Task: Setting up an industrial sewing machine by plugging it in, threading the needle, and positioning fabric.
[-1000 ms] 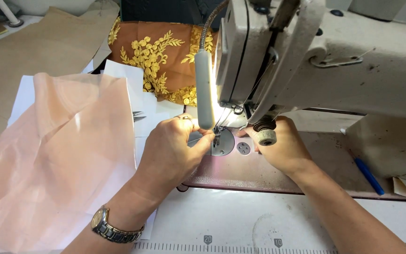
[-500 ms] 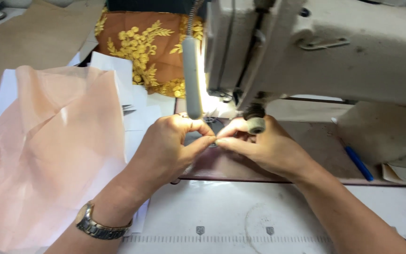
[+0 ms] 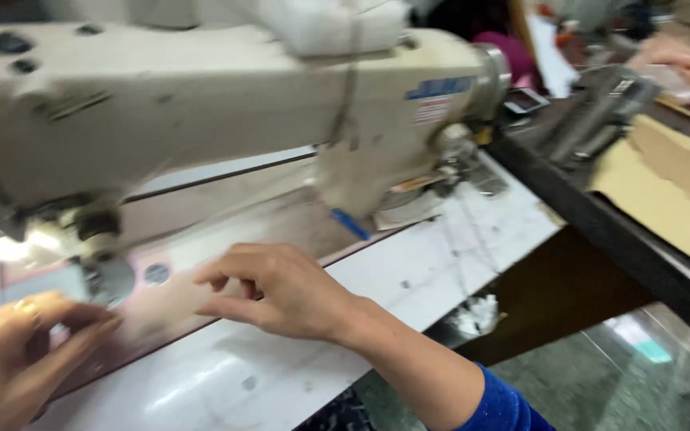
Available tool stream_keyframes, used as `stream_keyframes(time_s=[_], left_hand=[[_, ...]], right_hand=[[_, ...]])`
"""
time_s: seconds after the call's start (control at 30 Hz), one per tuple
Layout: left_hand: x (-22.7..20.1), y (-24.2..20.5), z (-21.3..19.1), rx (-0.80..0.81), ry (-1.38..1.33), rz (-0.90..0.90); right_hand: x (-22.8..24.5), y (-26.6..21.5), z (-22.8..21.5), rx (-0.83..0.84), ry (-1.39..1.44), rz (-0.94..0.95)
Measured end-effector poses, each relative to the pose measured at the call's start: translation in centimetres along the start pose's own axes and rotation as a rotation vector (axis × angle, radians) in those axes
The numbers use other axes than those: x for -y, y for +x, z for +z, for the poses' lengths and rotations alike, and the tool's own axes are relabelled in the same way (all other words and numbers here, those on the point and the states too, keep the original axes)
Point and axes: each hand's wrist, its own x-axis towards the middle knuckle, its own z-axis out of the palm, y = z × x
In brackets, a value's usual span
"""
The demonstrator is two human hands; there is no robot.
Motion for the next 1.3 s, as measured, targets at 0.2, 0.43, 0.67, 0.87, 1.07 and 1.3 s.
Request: stream_keyframes(time_s=[0.2,0.43,0.67,0.87,1.07,1.3], left_hand=[[-1.4,0.8,-0.1,0.249,0.166,-0.297],[-1.8,0.4,-1.3,0.197,-0.058,0.020],[2.2,-3.3,-6.9,0.080,0.072,-0.073],[5.0,-5.3,-10.8,-0.004,0.133,-0.153],[8.1,-5.6,-11.2,-0.016,0.142,-0.179],[6.8,-3.5,-7.4,0.059,0.099,-0.113]], right_hand=[[0.7,-2.3,-3.2,0.023,0.022,-0.062],[10.0,4.5,2.8,0.220,0.012,-0.270],[18.7,15.6,15.4,0.475,-0.306,-0.653],[24.4,25.5,28.5,0.445,-0.349,-0.818],[27.7,30.6,39.9,0.532,-0.269,-0.613],[26.4,31.9,44.6,0.502,-0.352,-0.511]])
